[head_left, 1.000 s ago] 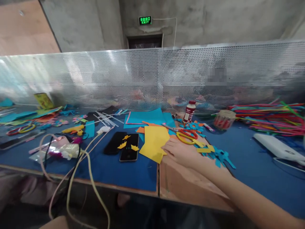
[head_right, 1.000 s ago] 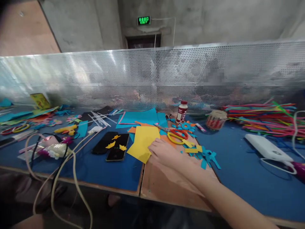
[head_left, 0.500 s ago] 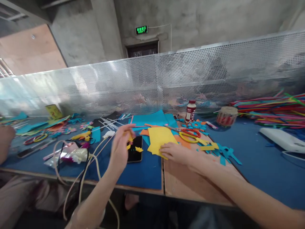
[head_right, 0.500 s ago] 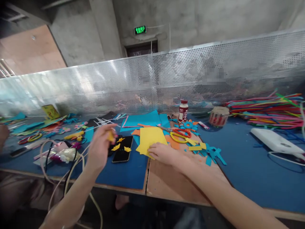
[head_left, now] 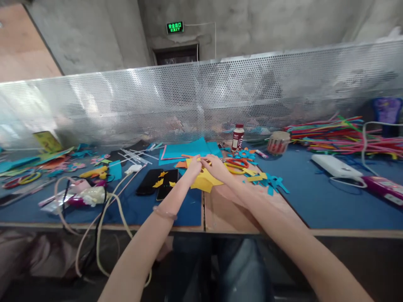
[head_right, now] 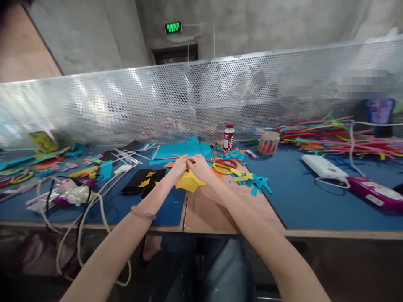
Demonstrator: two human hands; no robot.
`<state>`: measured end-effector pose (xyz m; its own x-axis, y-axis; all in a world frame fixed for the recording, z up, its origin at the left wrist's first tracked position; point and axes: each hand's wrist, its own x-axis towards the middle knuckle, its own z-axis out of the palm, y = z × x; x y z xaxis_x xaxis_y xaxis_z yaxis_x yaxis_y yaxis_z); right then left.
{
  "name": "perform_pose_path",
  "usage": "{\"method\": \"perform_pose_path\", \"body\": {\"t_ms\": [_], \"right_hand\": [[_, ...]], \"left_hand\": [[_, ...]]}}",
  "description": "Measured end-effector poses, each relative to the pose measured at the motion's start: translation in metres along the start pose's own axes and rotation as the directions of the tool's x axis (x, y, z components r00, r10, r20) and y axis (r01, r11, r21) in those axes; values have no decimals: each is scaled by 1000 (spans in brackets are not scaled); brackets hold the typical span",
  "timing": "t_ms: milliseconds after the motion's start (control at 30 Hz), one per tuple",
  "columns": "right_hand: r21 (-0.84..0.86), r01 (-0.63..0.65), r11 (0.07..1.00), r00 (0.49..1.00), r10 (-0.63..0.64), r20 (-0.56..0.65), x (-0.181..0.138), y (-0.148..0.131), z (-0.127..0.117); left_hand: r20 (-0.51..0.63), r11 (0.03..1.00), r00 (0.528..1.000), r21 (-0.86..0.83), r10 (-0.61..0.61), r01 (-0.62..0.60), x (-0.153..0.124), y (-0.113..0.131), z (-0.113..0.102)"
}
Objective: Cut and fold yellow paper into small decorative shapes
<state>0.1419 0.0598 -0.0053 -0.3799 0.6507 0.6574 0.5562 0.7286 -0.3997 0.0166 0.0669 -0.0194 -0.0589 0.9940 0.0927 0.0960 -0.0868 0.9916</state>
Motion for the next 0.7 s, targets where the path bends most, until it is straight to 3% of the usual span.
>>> {"method": "perform_pose_path", "body": {"t_ms": [200, 400, 567, 700], "right_hand": [[105, 79, 991, 996, -75, -42, -11, 1, -13], [288, -43, 957, 997, 58, -46, -16, -7, -10], [575, -120, 809, 993, 94, 75, -20, -14, -13], [703, -236, 671, 968, 225, 110, -21, -18, -9]], "left_hand": [[45, 970, 991, -217, 123, -110, -11, 7, -11], [191, 913, 934, -341, 302, -226, -24, 18, -20], [231, 911, 918, -341, 322, -233, -30, 21, -20], [252, 898, 906, -372, 341, -234, -32, 21, -20]]}}
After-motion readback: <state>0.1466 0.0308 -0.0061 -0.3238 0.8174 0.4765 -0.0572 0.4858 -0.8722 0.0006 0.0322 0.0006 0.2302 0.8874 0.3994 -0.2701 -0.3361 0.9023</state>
